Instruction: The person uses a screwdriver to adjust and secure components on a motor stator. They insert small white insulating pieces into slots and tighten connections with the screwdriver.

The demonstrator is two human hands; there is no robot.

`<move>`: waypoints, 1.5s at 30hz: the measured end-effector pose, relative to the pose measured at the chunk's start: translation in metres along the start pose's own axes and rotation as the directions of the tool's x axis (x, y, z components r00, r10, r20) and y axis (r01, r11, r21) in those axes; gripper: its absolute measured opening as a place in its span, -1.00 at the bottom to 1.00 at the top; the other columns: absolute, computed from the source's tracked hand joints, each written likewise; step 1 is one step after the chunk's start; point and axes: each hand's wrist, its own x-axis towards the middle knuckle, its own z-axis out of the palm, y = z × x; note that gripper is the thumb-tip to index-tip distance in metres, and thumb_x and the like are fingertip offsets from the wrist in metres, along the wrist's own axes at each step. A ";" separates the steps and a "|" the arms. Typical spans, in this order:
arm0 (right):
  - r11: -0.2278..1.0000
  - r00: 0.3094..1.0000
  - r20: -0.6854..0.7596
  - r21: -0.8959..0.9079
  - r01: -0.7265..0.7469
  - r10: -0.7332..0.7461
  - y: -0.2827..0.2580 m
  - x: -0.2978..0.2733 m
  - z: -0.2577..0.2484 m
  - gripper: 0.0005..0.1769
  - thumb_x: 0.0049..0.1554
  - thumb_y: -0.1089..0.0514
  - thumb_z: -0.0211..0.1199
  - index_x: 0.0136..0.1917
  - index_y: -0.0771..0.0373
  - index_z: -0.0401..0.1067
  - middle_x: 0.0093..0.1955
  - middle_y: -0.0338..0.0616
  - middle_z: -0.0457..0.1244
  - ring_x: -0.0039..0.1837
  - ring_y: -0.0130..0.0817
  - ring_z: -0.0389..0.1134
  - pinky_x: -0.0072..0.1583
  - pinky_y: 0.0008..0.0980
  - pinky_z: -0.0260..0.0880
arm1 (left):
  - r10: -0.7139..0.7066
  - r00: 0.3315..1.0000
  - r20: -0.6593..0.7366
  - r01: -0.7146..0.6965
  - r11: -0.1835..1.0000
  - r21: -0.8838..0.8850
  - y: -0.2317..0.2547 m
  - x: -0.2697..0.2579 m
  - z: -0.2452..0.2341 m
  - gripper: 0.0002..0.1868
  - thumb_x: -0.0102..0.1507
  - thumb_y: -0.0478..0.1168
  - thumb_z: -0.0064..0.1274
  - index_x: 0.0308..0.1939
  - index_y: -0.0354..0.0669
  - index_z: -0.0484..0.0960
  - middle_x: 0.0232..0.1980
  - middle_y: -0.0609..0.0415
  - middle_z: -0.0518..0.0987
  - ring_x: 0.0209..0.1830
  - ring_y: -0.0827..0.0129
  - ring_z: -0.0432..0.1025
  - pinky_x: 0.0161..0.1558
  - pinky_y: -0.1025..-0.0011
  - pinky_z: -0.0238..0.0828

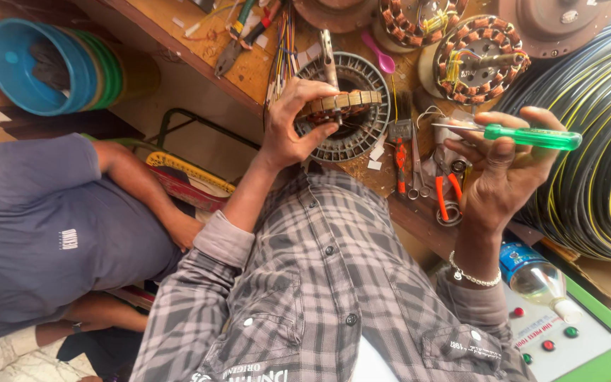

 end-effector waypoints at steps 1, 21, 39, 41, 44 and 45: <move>1.000 1.000 0.012 0.003 0.005 -0.005 0.000 -0.001 0.002 -0.41 0.49 -0.04 0.26 0.50 0.23 0.00 0.18 0.08 0.31 0.16 -0.04 0.50 0.12 -0.15 0.63 | -0.030 1.000 -0.003 0.030 0.999 0.013 -0.002 0.000 0.002 -0.59 0.31 -0.12 0.31 0.17 -0.13 0.58 0.12 0.08 0.62 0.15 0.26 0.47 0.19 0.32 0.45; 0.992 0.995 0.075 -0.107 0.073 -0.065 0.005 0.001 -0.003 -0.48 0.47 -0.03 0.22 0.43 0.32 0.07 0.11 0.12 0.36 0.08 -0.04 0.51 0.11 -0.18 0.63 | -0.338 0.940 -0.045 0.315 0.913 -0.259 0.030 0.009 0.014 -0.79 0.30 -0.43 0.19 0.00 -0.24 0.57 0.08 0.05 0.65 0.04 0.39 0.60 0.15 0.47 0.56; 0.964 0.960 0.167 -0.102 0.245 -0.226 0.039 0.004 0.038 -0.55 0.39 -0.10 0.30 0.25 0.27 0.26 0.12 -0.12 0.15 0.04 -0.28 0.33 0.19 -0.17 0.57 | -0.093 0.995 -0.046 0.101 0.970 0.221 0.018 0.005 0.021 -0.63 0.25 -0.19 0.37 0.07 -0.02 0.56 -0.14 0.17 0.52 -0.09 0.27 0.37 -0.01 0.28 0.36; 0.982 0.978 0.118 -0.058 0.178 -0.170 0.039 0.001 0.029 -0.53 0.41 -0.11 0.30 0.28 0.27 0.24 0.09 -0.08 0.17 -0.04 -0.28 0.36 0.13 -0.19 0.58 | -0.051 0.998 -0.036 0.059 0.962 0.267 0.018 0.012 0.021 -0.62 0.24 -0.20 0.38 0.06 -0.05 0.55 -0.16 0.16 0.51 -0.12 0.25 0.36 -0.04 0.26 0.34; 0.993 0.966 0.238 -0.037 0.112 -0.100 0.023 -0.005 0.020 -0.42 0.30 -0.17 0.29 0.32 0.18 0.13 0.19 -0.08 0.16 -0.04 -0.30 0.37 0.00 -0.33 0.50 | -0.019 0.999 -0.033 0.028 0.952 0.304 0.019 0.010 0.021 -0.61 0.26 -0.22 0.41 0.06 -0.06 0.55 -0.15 0.11 0.50 -0.13 0.19 0.35 -0.04 0.23 0.33; 0.993 0.947 0.306 -0.039 0.115 -0.098 0.018 -0.004 0.018 -0.36 0.23 -0.20 0.29 0.34 0.14 0.09 0.25 -0.09 0.15 -0.03 -0.31 0.36 -0.04 -0.38 0.46 | 0.000 0.999 -0.035 0.011 0.949 0.316 0.017 0.014 0.019 -0.61 0.27 -0.23 0.42 0.07 -0.06 0.55 -0.14 0.09 0.50 -0.12 0.17 0.35 -0.03 0.22 0.33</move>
